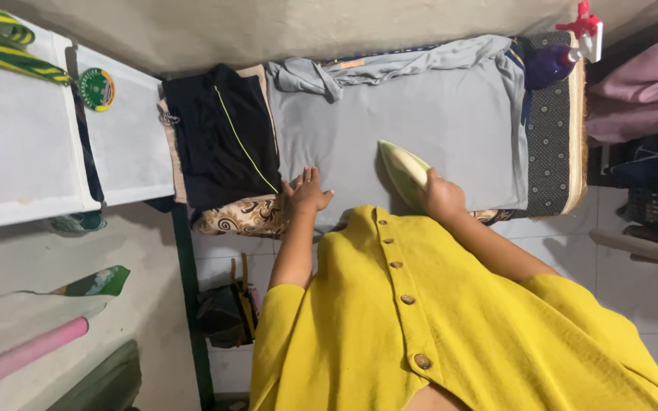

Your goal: The person irons a gray shirt on a padded surface, smoothing the fabric and folding the garment into a smaller rectangle.

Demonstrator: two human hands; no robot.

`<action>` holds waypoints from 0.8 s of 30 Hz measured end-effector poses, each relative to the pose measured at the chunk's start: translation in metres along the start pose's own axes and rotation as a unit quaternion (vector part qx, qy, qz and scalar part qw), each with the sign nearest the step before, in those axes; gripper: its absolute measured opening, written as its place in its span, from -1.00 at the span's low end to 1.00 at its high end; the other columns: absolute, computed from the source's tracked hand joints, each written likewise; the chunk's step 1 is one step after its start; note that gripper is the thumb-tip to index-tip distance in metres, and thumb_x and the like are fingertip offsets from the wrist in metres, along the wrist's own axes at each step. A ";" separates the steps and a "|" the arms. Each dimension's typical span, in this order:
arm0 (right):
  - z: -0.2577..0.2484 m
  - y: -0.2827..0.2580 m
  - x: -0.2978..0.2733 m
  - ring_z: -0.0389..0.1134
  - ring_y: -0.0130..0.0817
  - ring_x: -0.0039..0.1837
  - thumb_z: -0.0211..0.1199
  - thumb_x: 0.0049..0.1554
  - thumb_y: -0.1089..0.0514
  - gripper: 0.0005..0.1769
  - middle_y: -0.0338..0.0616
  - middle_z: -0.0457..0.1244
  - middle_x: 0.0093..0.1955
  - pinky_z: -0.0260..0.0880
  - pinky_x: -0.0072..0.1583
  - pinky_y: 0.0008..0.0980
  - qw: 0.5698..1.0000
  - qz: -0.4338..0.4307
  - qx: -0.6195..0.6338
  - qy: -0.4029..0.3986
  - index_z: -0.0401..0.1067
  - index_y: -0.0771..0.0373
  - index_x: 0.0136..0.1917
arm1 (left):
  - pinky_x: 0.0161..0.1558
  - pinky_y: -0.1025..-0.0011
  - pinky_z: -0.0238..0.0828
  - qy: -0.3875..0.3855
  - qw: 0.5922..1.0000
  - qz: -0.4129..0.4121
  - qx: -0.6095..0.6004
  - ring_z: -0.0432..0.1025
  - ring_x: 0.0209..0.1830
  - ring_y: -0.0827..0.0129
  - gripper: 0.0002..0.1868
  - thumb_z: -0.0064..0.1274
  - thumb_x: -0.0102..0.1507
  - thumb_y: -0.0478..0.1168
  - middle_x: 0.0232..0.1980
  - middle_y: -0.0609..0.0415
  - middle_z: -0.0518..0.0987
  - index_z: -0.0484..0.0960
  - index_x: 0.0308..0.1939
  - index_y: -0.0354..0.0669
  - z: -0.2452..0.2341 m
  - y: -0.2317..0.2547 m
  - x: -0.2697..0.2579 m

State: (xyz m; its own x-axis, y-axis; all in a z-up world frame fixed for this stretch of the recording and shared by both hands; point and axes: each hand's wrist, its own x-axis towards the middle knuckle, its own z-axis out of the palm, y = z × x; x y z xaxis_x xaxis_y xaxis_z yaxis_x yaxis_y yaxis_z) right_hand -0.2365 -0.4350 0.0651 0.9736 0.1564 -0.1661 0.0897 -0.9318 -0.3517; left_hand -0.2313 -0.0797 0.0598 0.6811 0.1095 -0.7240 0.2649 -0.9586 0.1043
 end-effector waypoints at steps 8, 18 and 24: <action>-0.003 0.029 0.076 0.42 0.18 -0.22 0.26 0.19 0.00 -0.52 0.14 0.38 -0.23 0.39 -0.18 0.11 0.990 0.046 -0.034 0.128 0.27 0.34 0.24 | 0.51 -0.28 -0.71 -0.034 0.999 -0.013 0.014 -0.26 0.69 0.27 0.02 -0.04 0.27 0.31 0.71 0.13 -0.22 -0.16 0.63 0.06 -0.011 0.006 0.005; -0.041 0.080 -0.010 0.42 0.27 -0.14 0.34 0.13 0.00 -0.52 0.20 0.38 -0.17 0.39 -0.09 0.16 0.979 0.190 0.009 0.075 0.25 0.25 0.18 | 0.49 -0.34 -0.68 -0.008 1.000 0.008 -0.002 -0.20 0.69 0.22 0.02 -0.04 0.25 0.34 0.71 0.10 -0.21 -0.13 0.64 0.08 0.006 -0.011 0.011; -0.040 0.147 0.040 0.44 0.27 -0.09 0.37 0.15 -0.01 -0.52 0.22 0.39 -0.12 0.43 -0.03 0.16 0.959 0.243 -0.031 0.143 0.25 0.24 0.17 | 0.50 -0.30 -0.69 -0.016 1.000 -0.002 0.010 -0.21 0.69 0.25 0.01 -0.06 0.26 0.32 0.72 0.12 -0.21 -0.14 0.64 0.07 0.002 -0.005 0.011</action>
State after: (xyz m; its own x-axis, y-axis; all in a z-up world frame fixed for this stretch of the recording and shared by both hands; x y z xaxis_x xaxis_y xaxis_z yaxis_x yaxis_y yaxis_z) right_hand -0.1756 -0.5788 0.0438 0.9210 -0.3881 -0.0343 -0.3846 -0.8915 -0.2395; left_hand -0.2259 -0.0739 0.0499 0.6577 0.1048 -0.7459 0.2528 -0.9636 0.0874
